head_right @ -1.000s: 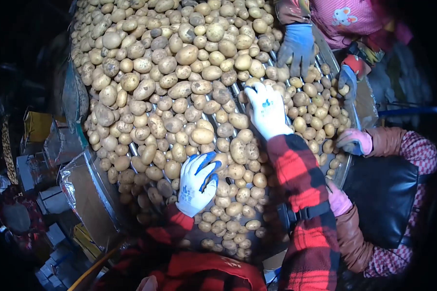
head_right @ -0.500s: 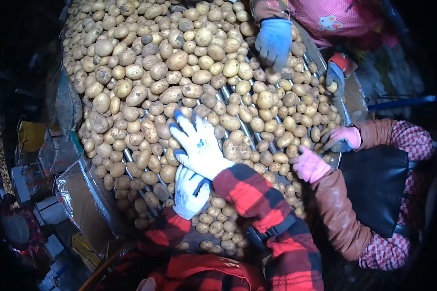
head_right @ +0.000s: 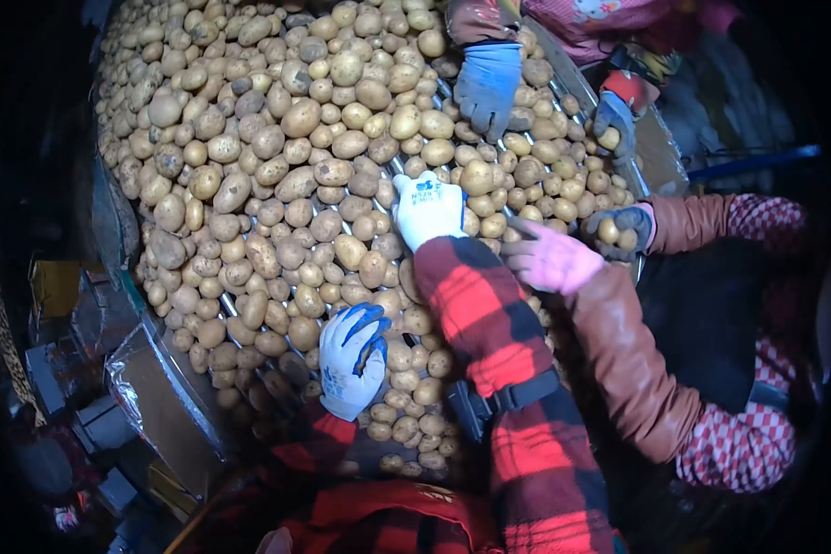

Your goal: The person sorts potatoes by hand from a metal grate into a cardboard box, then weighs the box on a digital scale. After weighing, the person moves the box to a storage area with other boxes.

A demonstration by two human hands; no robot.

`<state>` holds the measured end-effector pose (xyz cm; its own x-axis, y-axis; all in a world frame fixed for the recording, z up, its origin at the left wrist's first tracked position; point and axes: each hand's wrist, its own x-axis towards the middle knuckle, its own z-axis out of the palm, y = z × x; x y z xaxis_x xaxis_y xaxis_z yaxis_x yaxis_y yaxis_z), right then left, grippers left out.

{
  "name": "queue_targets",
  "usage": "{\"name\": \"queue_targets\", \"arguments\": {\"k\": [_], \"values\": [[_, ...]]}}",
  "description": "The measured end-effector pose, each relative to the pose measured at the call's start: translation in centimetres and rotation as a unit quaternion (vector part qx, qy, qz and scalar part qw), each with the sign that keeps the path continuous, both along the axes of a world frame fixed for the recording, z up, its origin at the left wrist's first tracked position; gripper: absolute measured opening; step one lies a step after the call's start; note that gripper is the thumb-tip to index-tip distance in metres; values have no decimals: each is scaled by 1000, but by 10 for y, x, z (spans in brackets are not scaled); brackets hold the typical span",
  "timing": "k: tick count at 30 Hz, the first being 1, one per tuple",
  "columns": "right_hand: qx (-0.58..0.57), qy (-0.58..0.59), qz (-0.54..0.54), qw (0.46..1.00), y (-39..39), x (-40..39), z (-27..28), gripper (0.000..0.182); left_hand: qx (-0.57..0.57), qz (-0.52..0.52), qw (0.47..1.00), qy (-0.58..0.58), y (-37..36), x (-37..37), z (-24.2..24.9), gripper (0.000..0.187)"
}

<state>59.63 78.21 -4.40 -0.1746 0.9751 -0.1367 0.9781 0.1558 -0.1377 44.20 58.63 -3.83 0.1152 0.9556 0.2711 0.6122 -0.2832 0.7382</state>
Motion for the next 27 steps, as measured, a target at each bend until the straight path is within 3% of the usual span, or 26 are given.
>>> {"name": "queue_targets", "arguments": {"k": [2,4,6,7,8,10,11,12,13,14,16,17,19,21,23,24,25,27], "values": [[-1,26,-1,1000,-3,12,-1,37,0,0,1000,-4,1,-2,-1,31],[12,169,-51,984,-16,28,-1,39,-41,10,995,-91,0,-5,-1,30],[2,316,-80,945,-23,43,-5,41,-46,14,993,-107,0,-7,0,29],[27,350,-110,930,-32,43,-6,41,-91,28,978,-188,-1,-8,1,30],[53,382,-142,911,-48,43,-2,41,-135,39,953,-269,-2,-7,0,31],[-12,440,-118,890,-81,30,34,40,-284,52,809,-512,-3,-8,8,49],[-55,461,-93,881,-97,20,60,40,-328,77,762,-554,9,-10,32,54],[-26,406,52,912,-110,14,64,44,-369,100,710,-591,22,-12,47,58],[-18,387,89,917,-116,5,66,46,-407,65,660,-628,27,-24,28,62],[-10,367,126,922,-118,-4,67,47,-417,52,646,-637,29,-30,26,57],[44,272,54,960,-94,-16,52,48,-438,84,619,-646,27,-40,25,49],[147,234,44,960,-82,-23,32,46,-441,81,619,-645,24,-43,22,49],[33,101,58,993,-56,-47,18,39,-388,43,664,-638,14,-48,10,38],[137,9,41,990,-46,-79,-30,28,-393,25,648,-652,9,-53,-3,41],[192,-61,52,978,-41,-74,-32,23,-377,-48,757,-532,6,-57,-8,45],[115,109,26,987,-40,-58,-29,29,-359,-79,803,-469,4,-59,-11,48],[37,276,2,960,-38,-45,-16,35,-412,11,730,-545,11,-46,18,53],[65,352,-60,932,-58,-38,10,38,-456,64,568,-682,18,-43,33,67]]}}
